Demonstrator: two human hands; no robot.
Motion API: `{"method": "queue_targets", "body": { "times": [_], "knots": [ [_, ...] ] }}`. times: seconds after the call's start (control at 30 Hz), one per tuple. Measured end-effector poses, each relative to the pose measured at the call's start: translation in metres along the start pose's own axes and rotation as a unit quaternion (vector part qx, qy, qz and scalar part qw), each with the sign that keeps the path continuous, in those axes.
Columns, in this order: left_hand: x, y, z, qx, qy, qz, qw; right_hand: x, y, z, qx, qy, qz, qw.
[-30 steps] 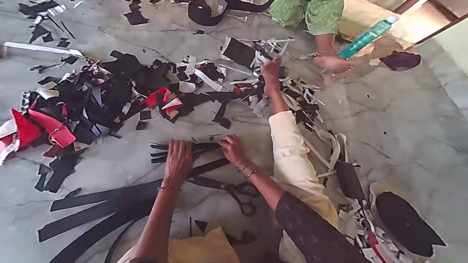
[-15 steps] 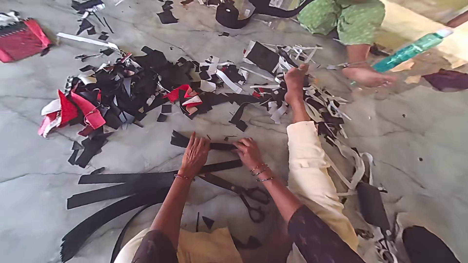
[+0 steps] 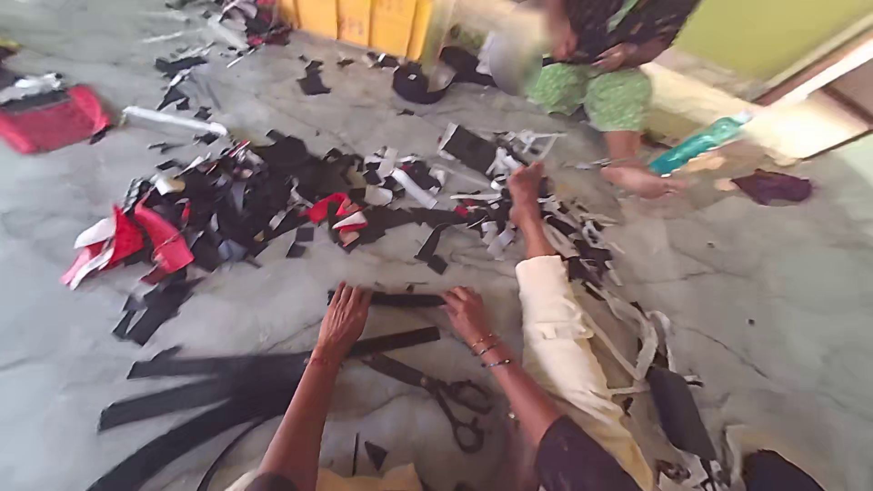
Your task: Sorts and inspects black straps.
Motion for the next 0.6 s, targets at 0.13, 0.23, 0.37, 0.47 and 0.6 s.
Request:
{"method": "queue_targets", "body": {
  "times": [0.13,0.23,0.37,0.47,0.6],
  "knots": [
    [-0.005,-0.001,-0.002,0.003,-0.016,-0.011,1.000,0.004,0.002,0.001,-0.025,0.046,-0.044,0.998],
    [0.002,0.003,0.000,-0.001,-0.019,-0.025,1.000,0.017,0.006,-0.004,-0.039,0.053,-0.069,0.995],
    [-0.005,0.004,0.002,0.004,-0.008,-0.007,1.000,0.016,0.005,-0.005,-0.052,0.025,-0.102,0.993],
    [-0.002,0.010,0.000,0.006,0.000,-0.016,1.000,0.022,0.015,-0.009,-0.044,0.015,-0.124,0.991],
    [-0.005,0.009,0.001,-0.004,0.000,-0.010,1.000,0.016,0.009,-0.008,0.002,-0.013,-0.062,0.998]
  ]
}}
Point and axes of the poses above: each hand's wrist, its own y-axis away from the middle knuckle, its own x-axis out of the palm, z = x × y, the point moved 1 cm from there along -y, towards the middle knuckle, and after that the axes turned 6 degrees about x, right-handed, at the moved point
